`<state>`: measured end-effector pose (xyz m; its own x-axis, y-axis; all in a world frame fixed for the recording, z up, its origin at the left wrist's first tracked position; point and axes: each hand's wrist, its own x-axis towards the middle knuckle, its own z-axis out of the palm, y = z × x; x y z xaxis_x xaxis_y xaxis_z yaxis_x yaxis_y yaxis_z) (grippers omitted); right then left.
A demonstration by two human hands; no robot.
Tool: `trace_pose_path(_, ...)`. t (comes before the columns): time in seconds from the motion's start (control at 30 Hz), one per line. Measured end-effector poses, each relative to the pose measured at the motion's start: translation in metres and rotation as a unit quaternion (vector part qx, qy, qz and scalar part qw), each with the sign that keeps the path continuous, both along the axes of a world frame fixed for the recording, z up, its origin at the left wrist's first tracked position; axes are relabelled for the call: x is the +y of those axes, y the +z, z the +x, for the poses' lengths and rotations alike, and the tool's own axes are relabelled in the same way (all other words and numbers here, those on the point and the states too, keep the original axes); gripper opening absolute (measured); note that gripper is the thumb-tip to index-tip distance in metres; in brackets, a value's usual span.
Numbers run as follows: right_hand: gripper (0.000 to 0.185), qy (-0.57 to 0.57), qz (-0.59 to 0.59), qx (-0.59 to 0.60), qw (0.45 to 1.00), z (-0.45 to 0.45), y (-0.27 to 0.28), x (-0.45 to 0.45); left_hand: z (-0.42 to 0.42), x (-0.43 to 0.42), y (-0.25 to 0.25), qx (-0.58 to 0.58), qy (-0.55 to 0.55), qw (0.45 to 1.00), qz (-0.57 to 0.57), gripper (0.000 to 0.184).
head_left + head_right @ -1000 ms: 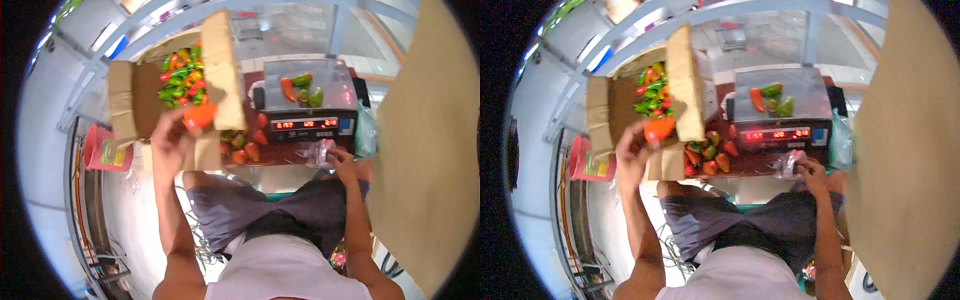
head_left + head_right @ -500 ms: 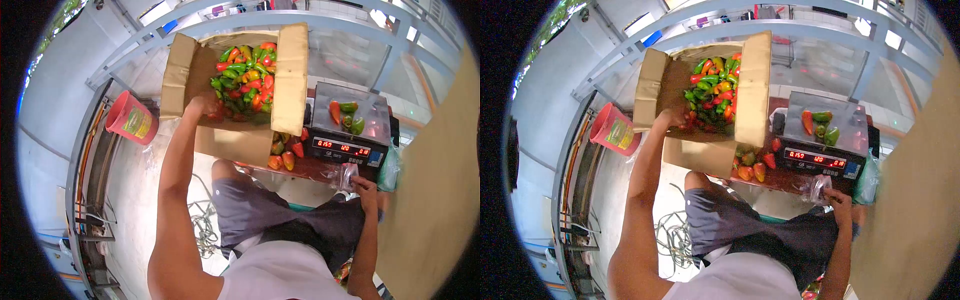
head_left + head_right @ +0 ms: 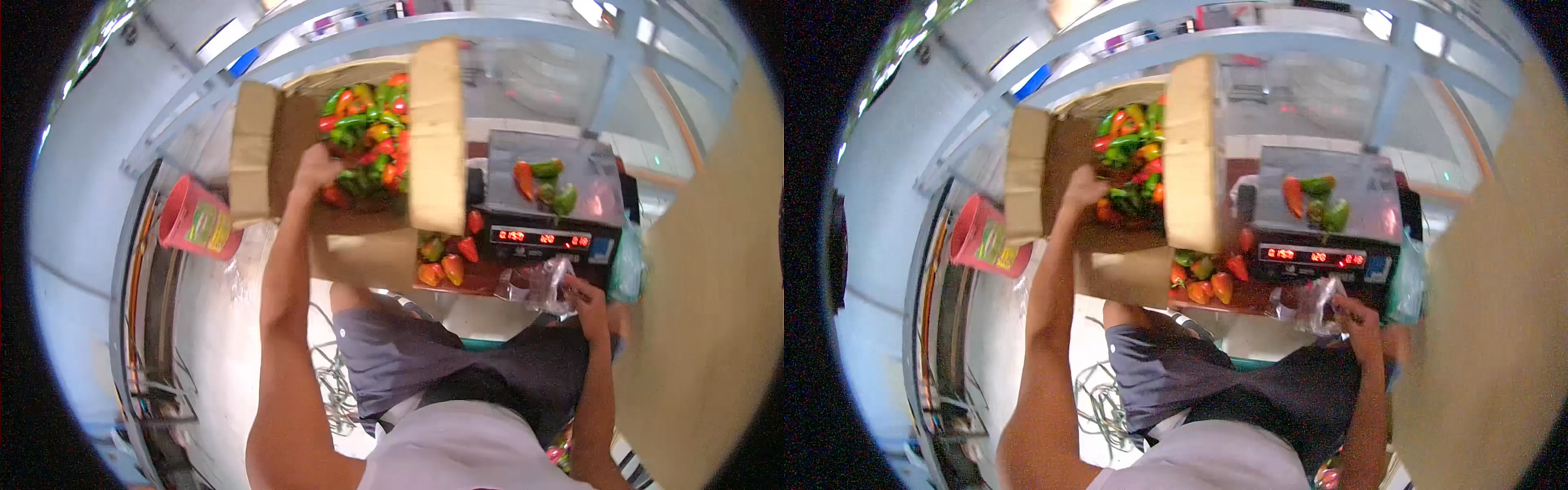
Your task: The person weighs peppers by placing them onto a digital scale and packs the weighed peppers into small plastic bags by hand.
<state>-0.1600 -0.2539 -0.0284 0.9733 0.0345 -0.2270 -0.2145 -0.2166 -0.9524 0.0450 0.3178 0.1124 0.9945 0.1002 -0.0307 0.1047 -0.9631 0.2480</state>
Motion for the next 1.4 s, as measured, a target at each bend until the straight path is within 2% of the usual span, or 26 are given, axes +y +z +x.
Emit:
trace_pose_path(0.03, 0.039, -0.001, -0.006, -0.012, 1.0, -0.003, 0.0, -0.003, -0.024, -0.018, 0.026, -0.049, 0.004, 0.993, -0.111, 0.042)
trace_pose_path(0.1, 0.042, -0.002, 0.044, 0.048, 0.998, -0.002, -0.014, -0.008, -0.052, -0.054, 0.053, -0.172, -0.075, 0.94, -0.286, 0.03)
trace_pose_path(0.13, 0.044, 0.043, -0.056, -0.1, 0.992, 0.004, -0.045, -0.017, -0.073, -0.089, 0.072, -0.18, -0.116, 0.901, -0.376, 0.028)
trace_pose_path(0.17, 0.044, 0.046, -0.044, -0.076, 0.995, 0.002, -0.041, -0.019, -0.094, -0.131, 0.085, -0.187, -0.148, 0.853, -0.465, 0.027)
trace_pose_path(0.23, 0.043, 0.063, -0.021, -0.031, 0.997, 0.003, -0.027, -0.01, -0.117, -0.197, 0.084, -0.191, -0.209, 0.849, -0.446, 0.027)
trace_pose_path(0.3, 0.042, 0.103, 0.001, -0.026, 0.994, 0.002, -0.037, -0.012, -0.123, -0.262, 0.067, -0.13, -0.243, 0.895, -0.351, 0.029)
trace_pose_path(0.33, 0.042, 0.124, 0.013, -0.024, 0.992, 0.002, -0.042, -0.013, -0.119, -0.291, 0.055, -0.174, -0.277, 0.904, -0.275, 0.032)
trace_pose_path(0.37, 0.042, 0.126, 0.008, -0.034, 0.991, 0.0, -0.044, -0.014, -0.114, -0.316, 0.04, -0.159, -0.234, 0.945, -0.165, 0.035)
trace_pose_path(0.43, 0.043, 0.133, -0.001, -0.053, 0.99, -0.003, -0.044, -0.018, -0.082, -0.34, -0.004, -0.107, -0.206, 0.971, -0.058, 0.04)
trace_pose_path(0.5, 0.045, 0.115, 0.027, -0.028, 0.993, -0.006, -0.046, -0.025, -0.053, -0.351, -0.034, -0.103, -0.128, 0.986, 0.0, 0.043)
trace_pose_path(0.57, 0.043, 0.089, 0.016, 0.017, 0.996, -0.008, -0.041, -0.025, -0.024, -0.343, -0.057, -0.068, -0.113, 0.991, -0.012, 0.046)
trace_pose_path(0.67, 0.041, 0.046, 0.036, 0.062, 0.996, -0.008, -0.024, -0.022, -0.013, -0.337, -0.06, -0.046, -0.088, 0.995, -0.022, 0.049)
trace_pose_path(0.77, 0.042, 0.031, 0.048, 0.045, 0.997, -0.006, -0.02, -0.021, -0.005, -0.331, -0.066, -0.089, -0.072, 0.993, -0.019, 0.048)
trace_pose_path(0.87, 0.047, 0.062, 0.049, -0.062, 0.995, 0.001, -0.042, -0.023, -0.002, -0.32, -0.071, -0.12, -0.074, 0.989, -0.049, 0.05)
trace_pose_path(0.93, 0.049, 0.053, 0.056, -0.01, 0.997, 0.0, -0.032, -0.02, -0.002, -0.318, -0.066, -0.133, -0.069, 0.986, -0.072, 0.052)
trace_pose_path(1.07, 0.052, 0.066, 0.066, -0.03, 0.995, 0.002, -0.046, -0.022, 0.004, -0.317, -0.067, -0.135, -0.064, 0.986, -0.077, 0.051)
trace_pose_path(1.2, 0.053, 0.061, 0.051, 0.01, 0.997, -0.001, -0.029, -0.019, 0.006, -0.319, -0.065, -0.121, -0.058, 0.988, -0.072, 0.052)
trace_pose_path(1.37, 0.052, 0.092, 0.044, -0.116, 0.988, 0.002, -0.058, -0.024, -0.001, -0.326, -0.056, -0.078, -0.041, 0.994, -0.066, 0.057)
trace_pose_path(1.4, 0.052, 0.088, 0.048, -0.083, 0.992, 0.002, -0.052, -0.023, 0.0, -0.327, -0.056, -0.069, -0.037, 0.994, -0.071, 0.058)
